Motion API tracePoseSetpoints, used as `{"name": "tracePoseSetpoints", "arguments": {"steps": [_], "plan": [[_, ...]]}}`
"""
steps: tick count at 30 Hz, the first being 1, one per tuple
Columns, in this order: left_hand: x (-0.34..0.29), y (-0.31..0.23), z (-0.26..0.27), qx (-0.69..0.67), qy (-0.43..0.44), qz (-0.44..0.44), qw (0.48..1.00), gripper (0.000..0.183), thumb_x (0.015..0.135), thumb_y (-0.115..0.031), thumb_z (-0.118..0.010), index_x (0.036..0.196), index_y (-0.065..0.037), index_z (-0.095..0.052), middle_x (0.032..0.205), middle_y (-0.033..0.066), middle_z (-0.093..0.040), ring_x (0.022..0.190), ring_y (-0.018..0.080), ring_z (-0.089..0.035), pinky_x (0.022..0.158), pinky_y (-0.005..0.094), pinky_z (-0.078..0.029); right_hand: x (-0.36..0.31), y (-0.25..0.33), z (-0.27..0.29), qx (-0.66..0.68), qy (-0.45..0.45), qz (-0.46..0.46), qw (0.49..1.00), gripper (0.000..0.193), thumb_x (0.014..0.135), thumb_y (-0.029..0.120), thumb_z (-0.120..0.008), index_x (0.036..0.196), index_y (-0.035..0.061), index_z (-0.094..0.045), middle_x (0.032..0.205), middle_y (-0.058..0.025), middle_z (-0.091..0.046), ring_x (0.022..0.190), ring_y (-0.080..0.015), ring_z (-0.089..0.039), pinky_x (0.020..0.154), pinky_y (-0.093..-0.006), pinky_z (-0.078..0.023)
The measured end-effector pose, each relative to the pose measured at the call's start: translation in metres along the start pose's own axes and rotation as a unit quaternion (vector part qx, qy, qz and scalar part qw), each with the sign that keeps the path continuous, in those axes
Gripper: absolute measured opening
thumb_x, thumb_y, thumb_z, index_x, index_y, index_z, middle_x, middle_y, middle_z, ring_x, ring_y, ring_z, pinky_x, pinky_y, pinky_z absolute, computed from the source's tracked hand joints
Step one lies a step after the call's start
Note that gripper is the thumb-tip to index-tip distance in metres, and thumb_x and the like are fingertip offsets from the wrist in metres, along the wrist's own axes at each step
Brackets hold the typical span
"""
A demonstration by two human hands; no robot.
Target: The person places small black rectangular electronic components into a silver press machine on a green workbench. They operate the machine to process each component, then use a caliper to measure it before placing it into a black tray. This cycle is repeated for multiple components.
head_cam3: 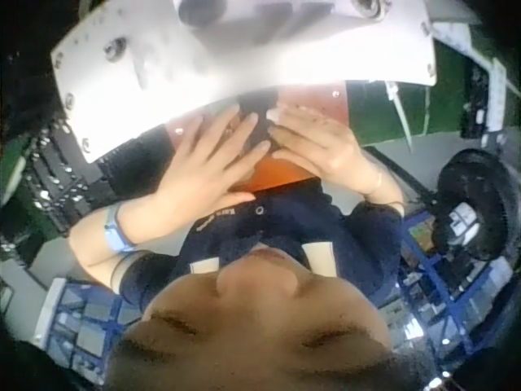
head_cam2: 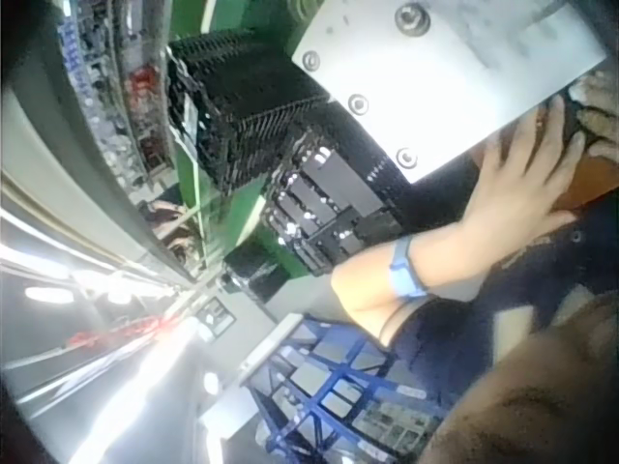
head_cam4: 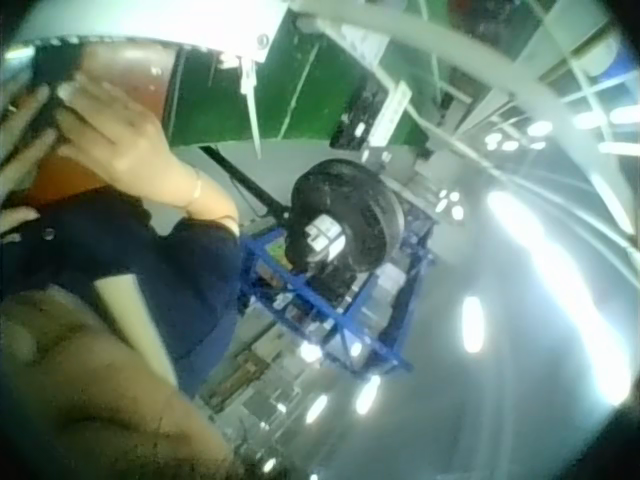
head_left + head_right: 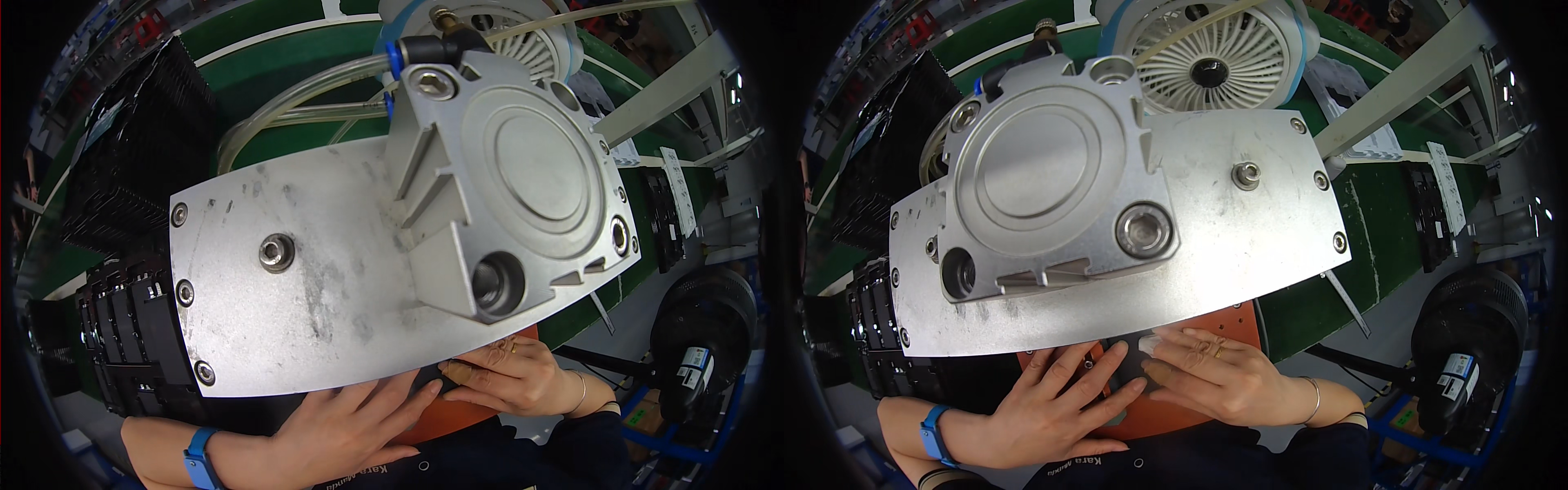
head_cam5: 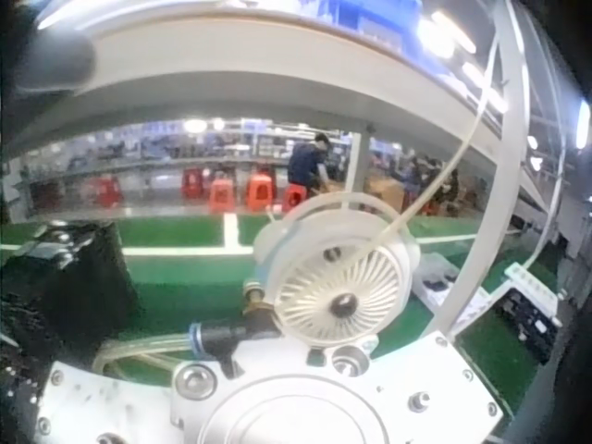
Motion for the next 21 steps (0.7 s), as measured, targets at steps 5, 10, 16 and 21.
{"name": "tracePoseSetpoints", "arguments": {"steps": [5,10,16,21], "plan": [[0.000,0.000,0.000,-0.002,-0.003,0.000,1.000,0.073,0.084,-0.068,-0.061,0.142,-0.025,-0.053,0.151,0.0153,-0.042,0.137,0.0379,-0.039,0.101,0.0560,-0.045,0.001,0.000,0.001,-0.001,0.004,0.001,1.000,0.037,0.076,0.023,-0.083,0.104,0.0009,-0.074,0.115,-0.0162,-0.069,0.111,-0.0288,-0.068,0.095,-0.0387,-0.057],[0.000,0.000,0.000,-0.002,-0.003,0.001,1.000,0.072,0.084,-0.067,-0.061,0.142,-0.025,-0.054,0.151,0.0150,-0.042,0.137,0.0380,-0.039,0.103,0.0560,-0.043,0.000,-0.001,0.000,0.010,0.008,-0.003,1.000,0.037,0.076,0.023,-0.083,0.104,-0.0001,-0.074,0.116,-0.0170,-0.069,0.112,-0.0302,-0.068,0.095,-0.0389,-0.057],[-0.002,-0.002,0.001,-0.004,-0.005,-0.001,1.000,0.071,0.083,-0.065,-0.063,0.140,-0.023,-0.055,0.151,0.0154,-0.042,0.140,0.0389,-0.036,0.107,0.0577,-0.038,-0.003,0.001,-0.002,0.018,0.007,-0.004,1.000,0.034,0.079,0.020,-0.081,0.105,-0.0010,-0.073,0.117,-0.0176,-0.068,0.111,-0.0323,-0.067,0.094,-0.0401,-0.057],[-0.001,0.001,0.001,-0.016,-0.013,-0.014,1.000,0.070,0.083,-0.062,-0.065,0.140,-0.022,-0.055,0.151,0.0165,-0.041,0.144,0.0406,-0.032,0.108,0.0591,-0.035,-0.001,0.016,0.000,0.053,0.061,-0.098,0.992,0.041,0.090,0.011,-0.070,0.128,0.0004,-0.060,0.140,-0.0201,-0.051,0.130,-0.0348,-0.054,0.106,-0.0478,-0.047]]}}
Point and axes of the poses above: each hand's wrist, its own x-axis towards the middle knuckle, its own z-axis out of the back of the hand, y = z × x, the point moved 3 cm from there along x, towards the middle knuckle
